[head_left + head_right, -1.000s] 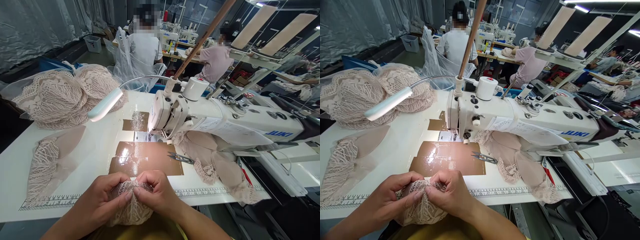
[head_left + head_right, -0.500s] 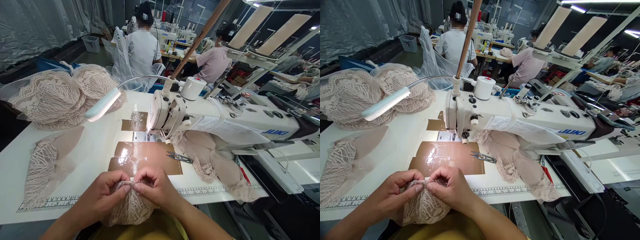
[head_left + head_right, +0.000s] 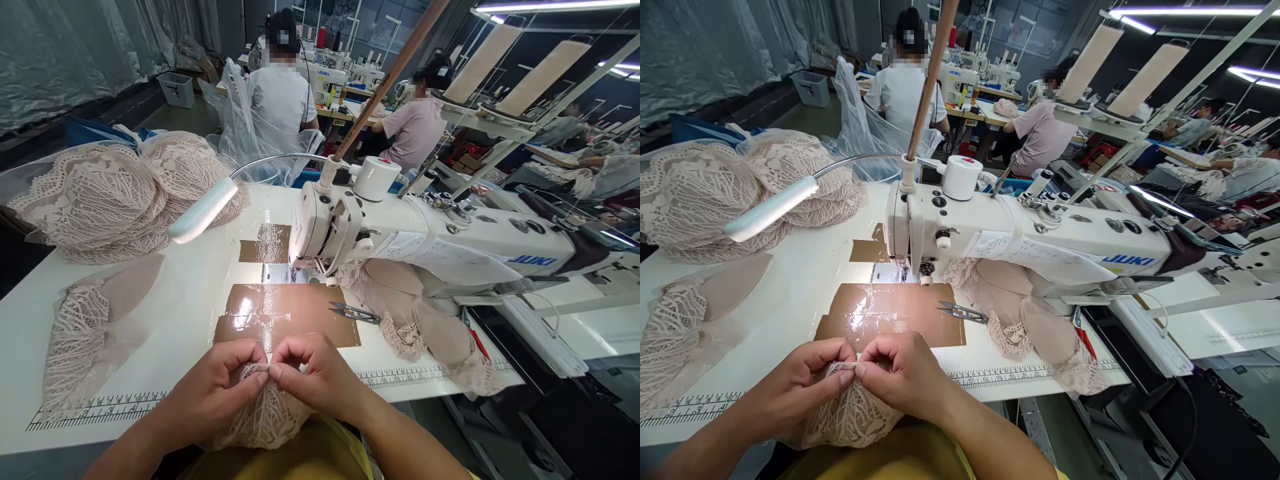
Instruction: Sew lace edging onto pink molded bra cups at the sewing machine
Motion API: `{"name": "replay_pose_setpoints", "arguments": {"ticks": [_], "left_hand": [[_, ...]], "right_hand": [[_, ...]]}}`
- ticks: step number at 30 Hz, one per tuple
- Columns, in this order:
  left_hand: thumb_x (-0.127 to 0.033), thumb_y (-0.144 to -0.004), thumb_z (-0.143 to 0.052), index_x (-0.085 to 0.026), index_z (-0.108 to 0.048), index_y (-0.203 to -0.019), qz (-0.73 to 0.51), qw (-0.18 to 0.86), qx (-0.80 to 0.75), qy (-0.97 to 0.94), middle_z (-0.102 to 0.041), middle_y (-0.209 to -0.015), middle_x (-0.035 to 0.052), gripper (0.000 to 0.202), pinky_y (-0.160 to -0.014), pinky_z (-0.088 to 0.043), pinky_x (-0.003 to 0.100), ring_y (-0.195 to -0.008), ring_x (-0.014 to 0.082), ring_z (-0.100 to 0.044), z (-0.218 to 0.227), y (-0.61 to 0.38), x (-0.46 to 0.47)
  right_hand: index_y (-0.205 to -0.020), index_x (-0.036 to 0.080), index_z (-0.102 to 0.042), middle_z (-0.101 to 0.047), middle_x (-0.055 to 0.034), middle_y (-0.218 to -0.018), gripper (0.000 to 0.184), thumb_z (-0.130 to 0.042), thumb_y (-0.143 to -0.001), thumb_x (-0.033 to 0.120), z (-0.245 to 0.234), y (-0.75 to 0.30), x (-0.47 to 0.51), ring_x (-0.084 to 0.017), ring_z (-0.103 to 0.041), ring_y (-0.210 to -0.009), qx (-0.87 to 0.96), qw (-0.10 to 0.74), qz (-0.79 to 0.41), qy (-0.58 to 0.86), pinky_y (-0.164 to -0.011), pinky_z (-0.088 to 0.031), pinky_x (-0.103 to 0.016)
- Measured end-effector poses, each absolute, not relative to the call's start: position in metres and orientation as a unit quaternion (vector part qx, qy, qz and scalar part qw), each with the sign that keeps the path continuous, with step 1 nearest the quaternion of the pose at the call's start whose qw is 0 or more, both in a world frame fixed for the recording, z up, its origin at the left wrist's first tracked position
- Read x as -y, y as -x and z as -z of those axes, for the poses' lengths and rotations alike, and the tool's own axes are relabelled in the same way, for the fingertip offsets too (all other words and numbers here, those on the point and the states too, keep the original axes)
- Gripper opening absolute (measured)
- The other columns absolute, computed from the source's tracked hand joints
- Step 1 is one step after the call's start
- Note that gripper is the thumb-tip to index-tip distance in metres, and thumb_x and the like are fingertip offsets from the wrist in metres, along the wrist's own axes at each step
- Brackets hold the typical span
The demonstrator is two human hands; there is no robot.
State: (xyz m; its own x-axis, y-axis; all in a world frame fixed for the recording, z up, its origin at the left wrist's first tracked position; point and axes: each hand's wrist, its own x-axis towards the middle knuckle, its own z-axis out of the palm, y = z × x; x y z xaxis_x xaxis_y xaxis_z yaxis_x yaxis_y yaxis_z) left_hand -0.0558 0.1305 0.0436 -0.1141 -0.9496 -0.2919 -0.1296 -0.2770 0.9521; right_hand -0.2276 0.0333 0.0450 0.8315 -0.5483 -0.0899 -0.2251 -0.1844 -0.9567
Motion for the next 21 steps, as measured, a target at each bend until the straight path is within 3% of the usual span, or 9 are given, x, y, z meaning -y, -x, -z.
{"name": "replay_pose_setpoints", "arguments": {"ticks": [5, 8, 14, 21], "left_hand": [[-0.039, -0.075, -0.069, -0.020, -0.048, -0.087, 0.607, 0.396, 0.471, -0.502, -0.047, -0.082, -0.0023, 0.031, -0.063, -0.038, 0.022, -0.073, 0.0132, -0.043, -0.044, 0.053, -0.131], [-0.038, -0.075, -0.070, -0.019, -0.051, -0.091, 0.637, 0.395, 0.447, -0.488, -0.049, -0.079, -0.0031, 0.031, -0.061, -0.038, 0.021, -0.070, 0.0120, -0.044, -0.044, 0.054, -0.130], [-0.039, -0.082, -0.064, -0.015, -0.062, -0.076, 0.640, 0.420, 0.412, -0.495, -0.051, -0.065, -0.0024, 0.026, -0.057, -0.036, 0.020, -0.061, 0.0103, -0.044, -0.042, 0.061, -0.126], [-0.037, -0.080, -0.067, -0.014, -0.061, -0.071, 0.675, 0.453, 0.360, -0.457, -0.053, -0.063, -0.0014, 0.026, -0.058, -0.037, 0.021, -0.060, 0.0104, -0.046, -0.036, 0.061, -0.127]], "right_hand": [[-0.067, 0.015, -0.060, -0.050, 0.0035, -0.058, 0.013, -0.060, -0.076, 0.024, -0.052, 0.230, -0.033, -0.009, -0.041, -0.054, -0.272, 0.616, 0.137, 0.726, -0.051, -0.032, -0.020], [-0.067, 0.015, -0.061, -0.051, 0.0032, -0.058, 0.013, -0.060, -0.075, 0.025, -0.056, 0.232, -0.033, -0.009, -0.041, -0.054, -0.280, 0.616, 0.145, 0.722, -0.051, -0.032, -0.020], [-0.065, 0.014, -0.060, -0.051, 0.0023, -0.057, 0.012, -0.061, -0.073, 0.023, -0.056, 0.232, -0.036, -0.009, -0.041, -0.054, -0.284, 0.638, 0.159, 0.698, -0.051, -0.033, -0.021], [-0.068, 0.013, -0.060, -0.054, 0.0014, -0.060, 0.014, -0.065, -0.073, 0.026, -0.048, 0.234, -0.033, -0.009, -0.044, -0.055, -0.273, 0.723, 0.149, 0.617, -0.052, -0.033, -0.021]]}}
